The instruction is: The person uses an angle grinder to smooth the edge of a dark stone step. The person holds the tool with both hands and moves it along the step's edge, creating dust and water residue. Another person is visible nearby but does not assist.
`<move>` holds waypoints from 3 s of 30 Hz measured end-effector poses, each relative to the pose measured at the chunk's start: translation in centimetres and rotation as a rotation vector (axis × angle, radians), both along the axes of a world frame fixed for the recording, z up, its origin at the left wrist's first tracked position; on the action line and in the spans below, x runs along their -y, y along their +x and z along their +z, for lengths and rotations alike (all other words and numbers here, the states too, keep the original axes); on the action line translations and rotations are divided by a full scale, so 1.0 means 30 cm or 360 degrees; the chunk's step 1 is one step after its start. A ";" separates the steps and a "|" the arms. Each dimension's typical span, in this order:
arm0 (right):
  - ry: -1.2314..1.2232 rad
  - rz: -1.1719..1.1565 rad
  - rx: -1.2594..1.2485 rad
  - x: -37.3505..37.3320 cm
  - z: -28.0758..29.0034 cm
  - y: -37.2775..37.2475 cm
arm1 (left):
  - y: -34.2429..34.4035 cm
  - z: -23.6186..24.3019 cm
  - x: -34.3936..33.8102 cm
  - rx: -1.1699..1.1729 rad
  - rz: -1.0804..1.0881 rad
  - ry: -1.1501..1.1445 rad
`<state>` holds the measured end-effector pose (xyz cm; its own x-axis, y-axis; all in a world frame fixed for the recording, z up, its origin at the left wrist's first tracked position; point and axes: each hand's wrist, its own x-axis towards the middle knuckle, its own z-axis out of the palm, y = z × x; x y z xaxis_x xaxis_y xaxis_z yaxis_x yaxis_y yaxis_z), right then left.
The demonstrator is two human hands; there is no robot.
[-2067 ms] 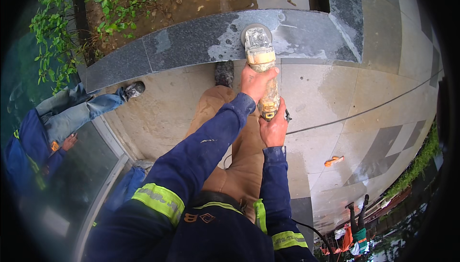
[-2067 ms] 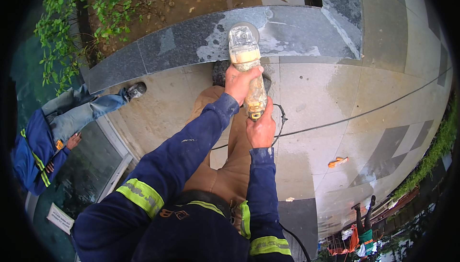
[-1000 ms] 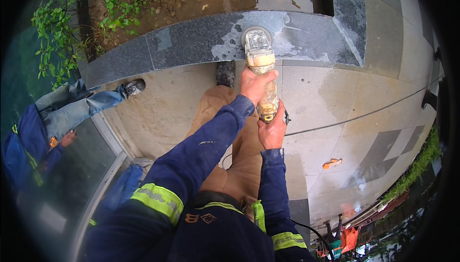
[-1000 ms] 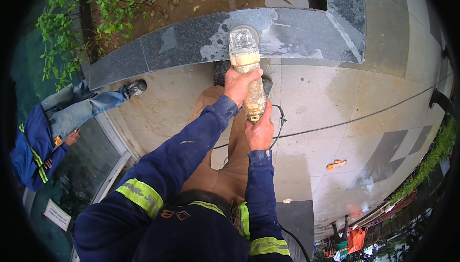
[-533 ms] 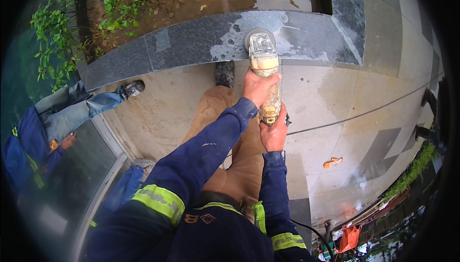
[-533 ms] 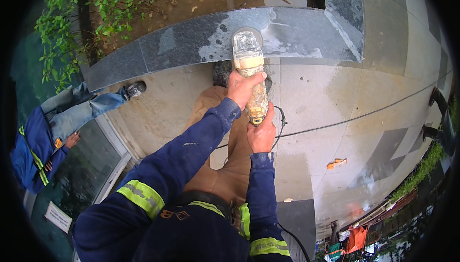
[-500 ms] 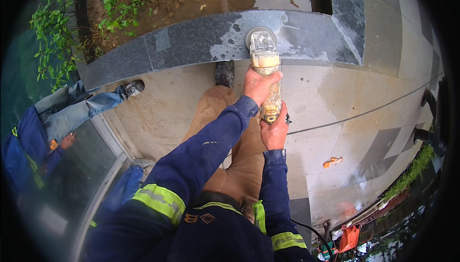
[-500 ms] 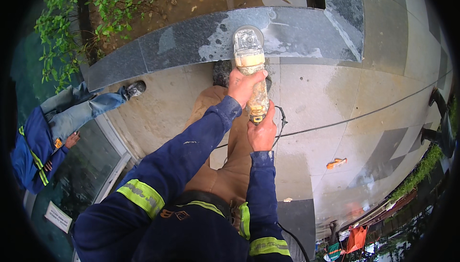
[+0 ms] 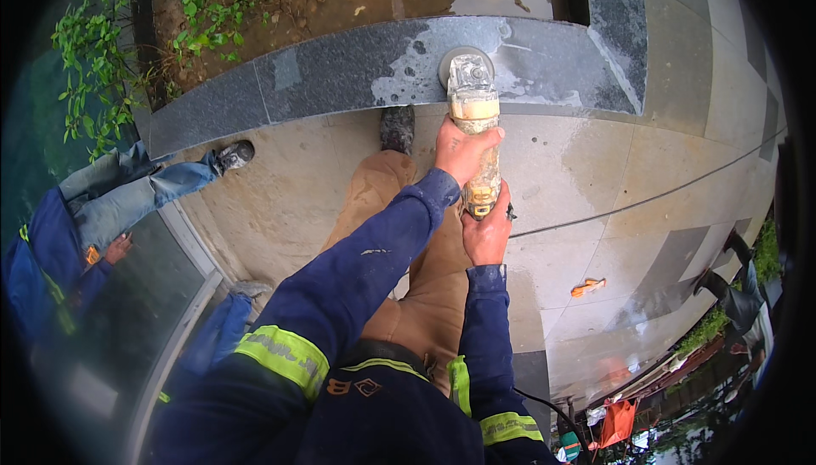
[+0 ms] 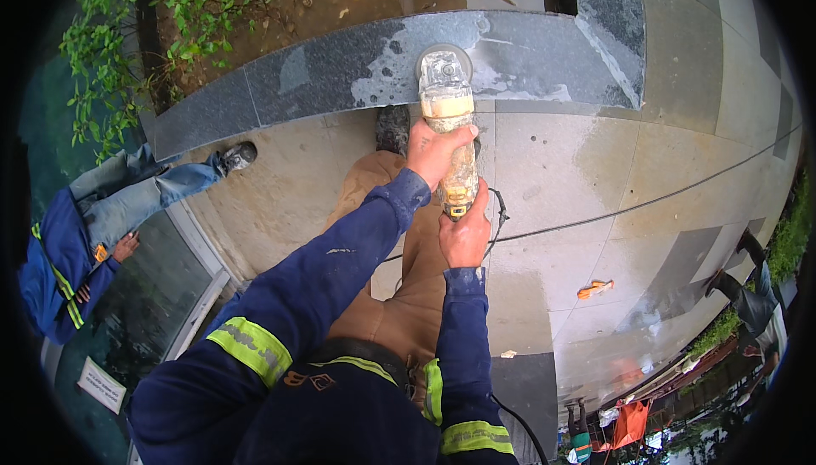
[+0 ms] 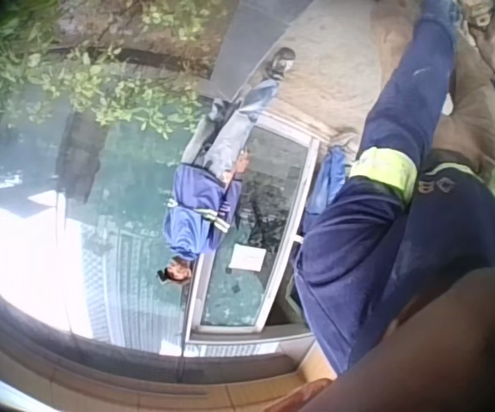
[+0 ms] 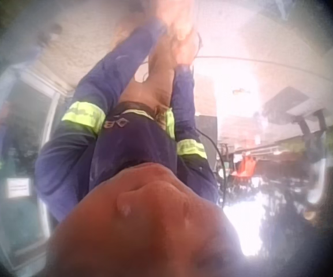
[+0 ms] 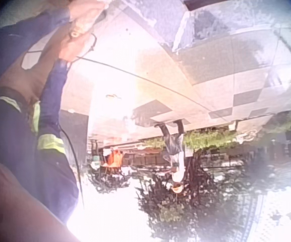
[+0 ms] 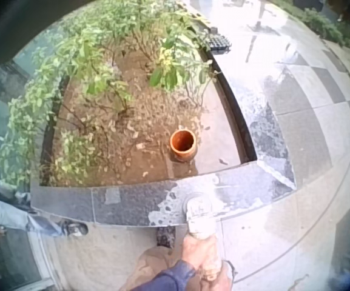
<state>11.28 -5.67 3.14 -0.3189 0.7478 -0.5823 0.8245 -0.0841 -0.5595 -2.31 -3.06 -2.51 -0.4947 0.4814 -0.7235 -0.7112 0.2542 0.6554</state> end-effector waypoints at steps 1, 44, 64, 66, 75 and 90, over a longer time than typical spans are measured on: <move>-0.0005 0.0003 -0.0010 -0.008 -0.010 -0.013 | -0.014 -0.006 -0.004 -0.0011 0.0008 -0.0003; -0.0039 0.0062 0.0040 0.081 0.030 0.120 | 0.135 0.020 0.119 0.0071 0.0111 -0.0034; -0.0039 0.0011 0.0005 0.091 0.022 0.126 | 0.144 -0.001 0.114 -0.0006 0.0051 -0.0061; 0.0001 0.0031 -0.0009 0.081 0.013 0.119 | 0.134 0.001 0.103 -0.0016 0.0041 -0.0069; -0.0138 0.0077 0.0075 0.106 0.018 0.134 | 0.133 0.027 0.164 -0.0036 0.0067 -0.0065; -0.0088 0.0036 0.0049 0.127 0.011 0.126 | 0.119 0.023 0.161 0.0032 0.0083 -0.0022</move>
<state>15.04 -9.48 3.47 -0.3168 0.7071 -0.6322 0.8434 -0.0950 -0.5288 1.25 -7.88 -1.81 -0.5044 0.4453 -0.7398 -0.7366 0.2251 0.6377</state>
